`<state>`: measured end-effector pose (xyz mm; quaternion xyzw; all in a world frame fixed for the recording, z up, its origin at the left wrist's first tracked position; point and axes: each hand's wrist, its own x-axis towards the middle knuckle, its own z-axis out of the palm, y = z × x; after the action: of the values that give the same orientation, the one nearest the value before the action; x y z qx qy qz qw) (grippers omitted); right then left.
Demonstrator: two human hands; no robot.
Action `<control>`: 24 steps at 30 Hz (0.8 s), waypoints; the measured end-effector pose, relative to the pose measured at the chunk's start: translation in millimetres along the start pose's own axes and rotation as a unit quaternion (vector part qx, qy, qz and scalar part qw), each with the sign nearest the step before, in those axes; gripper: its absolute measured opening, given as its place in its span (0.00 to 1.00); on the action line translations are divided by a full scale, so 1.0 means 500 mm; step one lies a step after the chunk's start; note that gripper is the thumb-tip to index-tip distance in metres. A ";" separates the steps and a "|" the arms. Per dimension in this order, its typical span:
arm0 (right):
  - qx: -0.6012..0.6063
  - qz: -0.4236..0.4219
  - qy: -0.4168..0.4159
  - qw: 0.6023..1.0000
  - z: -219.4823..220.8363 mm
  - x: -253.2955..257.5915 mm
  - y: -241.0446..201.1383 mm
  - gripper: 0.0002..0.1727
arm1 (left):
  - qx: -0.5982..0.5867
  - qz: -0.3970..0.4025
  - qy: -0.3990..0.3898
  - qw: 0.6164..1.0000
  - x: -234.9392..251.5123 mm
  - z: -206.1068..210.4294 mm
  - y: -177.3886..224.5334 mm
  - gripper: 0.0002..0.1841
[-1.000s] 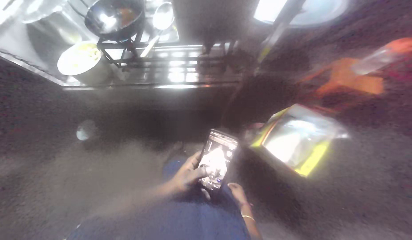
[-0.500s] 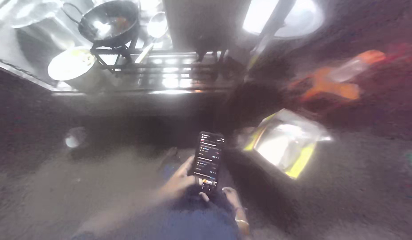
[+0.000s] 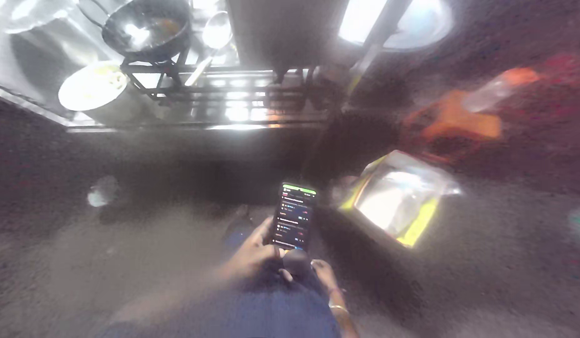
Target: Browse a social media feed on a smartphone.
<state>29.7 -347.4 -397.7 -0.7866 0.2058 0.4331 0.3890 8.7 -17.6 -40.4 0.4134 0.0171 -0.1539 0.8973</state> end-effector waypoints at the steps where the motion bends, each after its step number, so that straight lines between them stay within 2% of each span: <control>1: -0.001 -0.003 0.000 1.000 0.000 0.004 0.005 0.16 | -0.001 0.001 -0.002 1.000 0.000 0.000 0.000 0.31; 19: 0.001 0.002 -0.006 1.000 -0.004 0.022 0.020 0.18 | 0.029 0.001 -0.002 1.000 0.009 0.002 0.005 0.32; 24: -0.014 -0.001 -0.002 1.000 -0.006 -0.004 0.003 0.18 | 0.019 0.013 -0.008 1.000 0.008 -0.001 -0.004 0.30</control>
<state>29.3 -350.8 -395.6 -0.7914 0.1977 0.4369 0.3791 12.1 -19.3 -42.9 0.4288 0.0012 -0.1456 0.8916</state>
